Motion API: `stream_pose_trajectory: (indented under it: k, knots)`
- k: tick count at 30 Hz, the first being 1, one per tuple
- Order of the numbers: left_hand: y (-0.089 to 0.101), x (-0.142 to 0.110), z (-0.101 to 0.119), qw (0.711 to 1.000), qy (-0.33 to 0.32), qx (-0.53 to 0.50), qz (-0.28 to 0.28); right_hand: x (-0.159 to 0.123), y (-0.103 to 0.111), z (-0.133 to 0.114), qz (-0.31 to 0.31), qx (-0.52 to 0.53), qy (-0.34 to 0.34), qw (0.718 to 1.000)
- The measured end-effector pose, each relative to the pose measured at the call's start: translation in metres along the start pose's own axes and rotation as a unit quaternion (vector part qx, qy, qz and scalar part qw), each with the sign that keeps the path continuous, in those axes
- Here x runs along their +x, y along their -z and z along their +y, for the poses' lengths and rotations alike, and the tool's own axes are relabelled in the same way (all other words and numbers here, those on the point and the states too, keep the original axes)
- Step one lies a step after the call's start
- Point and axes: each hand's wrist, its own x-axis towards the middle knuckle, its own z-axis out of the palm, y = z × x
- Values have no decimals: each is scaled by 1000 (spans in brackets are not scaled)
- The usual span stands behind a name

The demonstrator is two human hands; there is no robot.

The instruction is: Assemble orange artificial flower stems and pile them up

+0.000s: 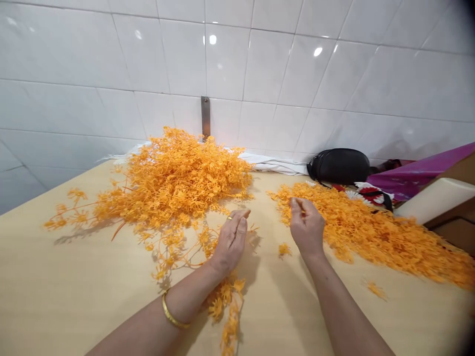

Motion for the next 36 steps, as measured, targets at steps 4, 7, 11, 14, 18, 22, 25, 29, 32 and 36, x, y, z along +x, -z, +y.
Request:
stream_pose_trajectory:
  k: [4, 7, 11, 14, 18, 22, 25, 29, 32, 36]
  knots:
    - [7, 3, 5, 998, -36, 21, 40, -20, -16, -20, -209, 113, 25, 971]
    - [14, 9, 5, 994, -44, 58, 86, -33, -25, -25, -314, 42, 131, 939]
    - [24, 19, -2, 982, -38, 117, 141, -34, -26, -19, -365, -38, 170, 915]
    - [29, 22, -9, 978, -27, 160, 134, -27, -25, -11, -342, -43, 138, 929]
    - [24, 15, -14, 973, -58, 218, 45, -20, -25, -2, -290, 63, 31, 954]
    - [11, 5, -14, 954, -107, 272, -66, -18, -27, 0, -273, 261, -114, 919]
    - [4, 1, -13, 932, -111, 324, -119, -20, -29, -2, -268, 350, -195, 876]
    - [0, -1, -18, 915, -107, 360, -149, -24, -33, -6, -269, 364, -206, 868]
    - [0, -2, -20, 913, -85, 364, -161, -27, -37, -9, -246, 311, -152, 905]
    - [1, 0, -18, 914, -74, 359, -172, -25, -34, -11, -139, 233, -85, 959]
